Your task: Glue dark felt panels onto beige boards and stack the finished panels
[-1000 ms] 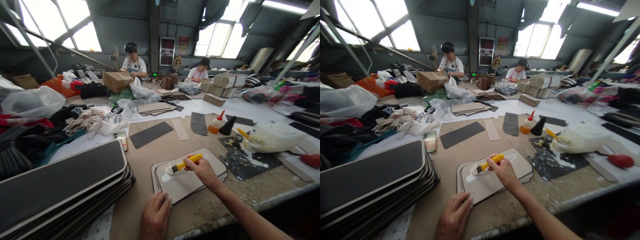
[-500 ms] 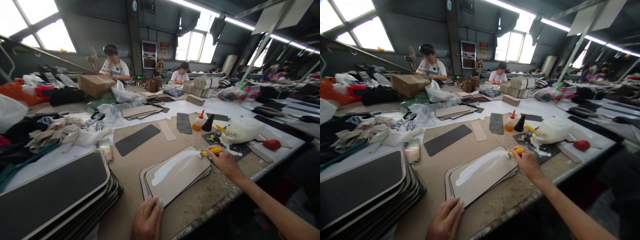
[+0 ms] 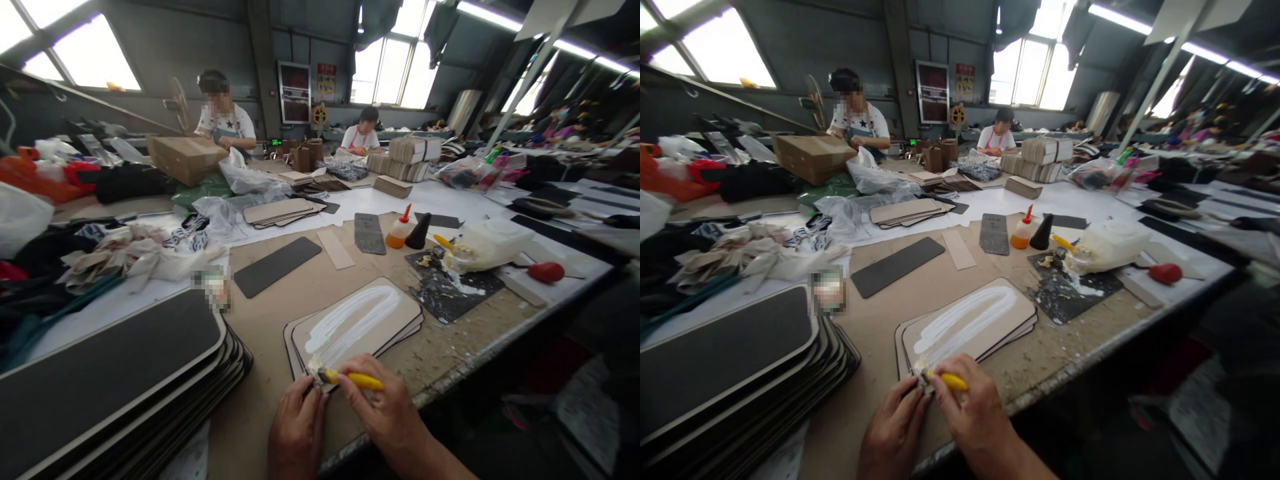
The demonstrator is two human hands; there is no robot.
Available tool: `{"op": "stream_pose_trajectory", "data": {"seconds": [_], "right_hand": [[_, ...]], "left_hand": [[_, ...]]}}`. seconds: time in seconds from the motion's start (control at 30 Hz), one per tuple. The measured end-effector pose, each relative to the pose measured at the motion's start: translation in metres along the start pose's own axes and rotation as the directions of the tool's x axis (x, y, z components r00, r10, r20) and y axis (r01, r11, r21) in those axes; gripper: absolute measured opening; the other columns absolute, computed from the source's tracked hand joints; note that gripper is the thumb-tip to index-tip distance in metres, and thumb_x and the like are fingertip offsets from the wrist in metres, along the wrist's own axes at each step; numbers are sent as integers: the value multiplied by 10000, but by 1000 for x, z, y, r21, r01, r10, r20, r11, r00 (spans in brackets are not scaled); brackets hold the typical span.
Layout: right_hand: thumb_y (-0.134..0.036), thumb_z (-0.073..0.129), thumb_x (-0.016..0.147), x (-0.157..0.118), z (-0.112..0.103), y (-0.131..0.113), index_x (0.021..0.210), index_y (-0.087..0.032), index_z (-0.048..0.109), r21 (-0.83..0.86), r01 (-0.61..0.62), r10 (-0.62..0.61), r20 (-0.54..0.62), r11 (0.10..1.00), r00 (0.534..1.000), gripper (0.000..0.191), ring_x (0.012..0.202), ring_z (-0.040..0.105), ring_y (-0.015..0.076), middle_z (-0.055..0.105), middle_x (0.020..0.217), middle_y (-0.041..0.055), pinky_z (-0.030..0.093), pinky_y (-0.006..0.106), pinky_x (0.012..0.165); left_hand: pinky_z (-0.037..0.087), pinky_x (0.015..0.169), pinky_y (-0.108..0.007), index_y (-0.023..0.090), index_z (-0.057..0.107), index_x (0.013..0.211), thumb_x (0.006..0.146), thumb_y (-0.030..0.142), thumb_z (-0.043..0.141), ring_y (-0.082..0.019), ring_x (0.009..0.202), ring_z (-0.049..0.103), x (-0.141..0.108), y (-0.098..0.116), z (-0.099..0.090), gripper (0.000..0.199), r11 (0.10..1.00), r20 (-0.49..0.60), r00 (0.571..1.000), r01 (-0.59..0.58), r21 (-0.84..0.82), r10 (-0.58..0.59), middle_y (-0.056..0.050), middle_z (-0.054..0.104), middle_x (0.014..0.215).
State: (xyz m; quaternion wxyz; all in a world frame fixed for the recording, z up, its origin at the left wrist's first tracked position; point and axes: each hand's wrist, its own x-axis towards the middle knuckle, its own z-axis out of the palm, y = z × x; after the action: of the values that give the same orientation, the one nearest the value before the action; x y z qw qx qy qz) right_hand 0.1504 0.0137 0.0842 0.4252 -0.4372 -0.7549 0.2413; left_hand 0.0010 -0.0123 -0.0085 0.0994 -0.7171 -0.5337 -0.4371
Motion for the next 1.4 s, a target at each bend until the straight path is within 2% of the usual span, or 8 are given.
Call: {"op": "stream_pose_trajectory", "data": {"seconds": [0.17,0.43,0.6,0.87,1.0,1.1,1.27,1.4], "right_hand": [[-402,520,834,3,-53,44,818,-193,642,-175,-241,217,-146,954,965,242,762,642,189,668,821,67,518,269,703],[-580,439,770,22,-142,101,748,-193,616,-488,-352,146,-410,799,900,426,767,647,238,678,822,89,499,353,760],[-594,464,768,28,-123,82,767,-200,630,-438,-296,125,-377,849,918,428,762,640,225,676,840,83,498,340,748],[-490,550,804,50,-5,31,815,-186,609,182,-263,261,34,947,965,310,699,628,181,636,795,59,524,275,645],[-493,551,805,59,23,32,815,-185,601,256,-262,251,72,931,965,312,681,623,175,626,789,55,528,277,645],[-511,546,798,63,6,55,832,-180,607,178,-259,265,-11,949,964,339,707,627,188,637,831,74,529,295,661],[-576,528,757,65,-67,97,818,-180,625,-136,-326,284,-261,935,923,412,747,633,225,664,850,93,504,341,726],[-580,526,749,53,-90,85,781,-186,628,-198,-348,265,-351,916,898,409,748,629,228,663,810,82,492,345,751]], "left_hand": [[540,803,-266,168,622,907,862,183,498,-158,901,636,6,7,-9,133,999,72,997,32,40,-35,-76,657,924],[541,766,-267,164,639,869,889,214,445,-161,870,638,3,6,-2,201,999,-45,999,29,25,-28,-73,659,900],[549,770,-257,159,636,880,874,172,461,-159,883,642,6,8,-6,176,999,15,1000,23,34,-24,-76,664,902],[561,757,-267,173,627,869,869,155,446,-159,853,650,11,14,-11,181,995,25,996,79,57,-81,-71,667,877],[558,743,-247,173,624,828,877,158,427,-150,829,652,11,14,-8,204,996,0,998,61,71,-61,-64,668,841],[555,731,-239,174,626,821,892,184,404,-147,823,652,10,13,-5,234,996,-27,998,58,66,-57,-63,669,836],[553,760,-253,165,638,870,882,190,442,-162,859,654,3,5,-3,198,997,17,1000,-1,78,-1,-80,676,881],[557,755,-245,159,643,909,856,189,500,-169,855,664,-2,-8,-3,156,985,81,989,-130,110,122,-91,688,903]]}}
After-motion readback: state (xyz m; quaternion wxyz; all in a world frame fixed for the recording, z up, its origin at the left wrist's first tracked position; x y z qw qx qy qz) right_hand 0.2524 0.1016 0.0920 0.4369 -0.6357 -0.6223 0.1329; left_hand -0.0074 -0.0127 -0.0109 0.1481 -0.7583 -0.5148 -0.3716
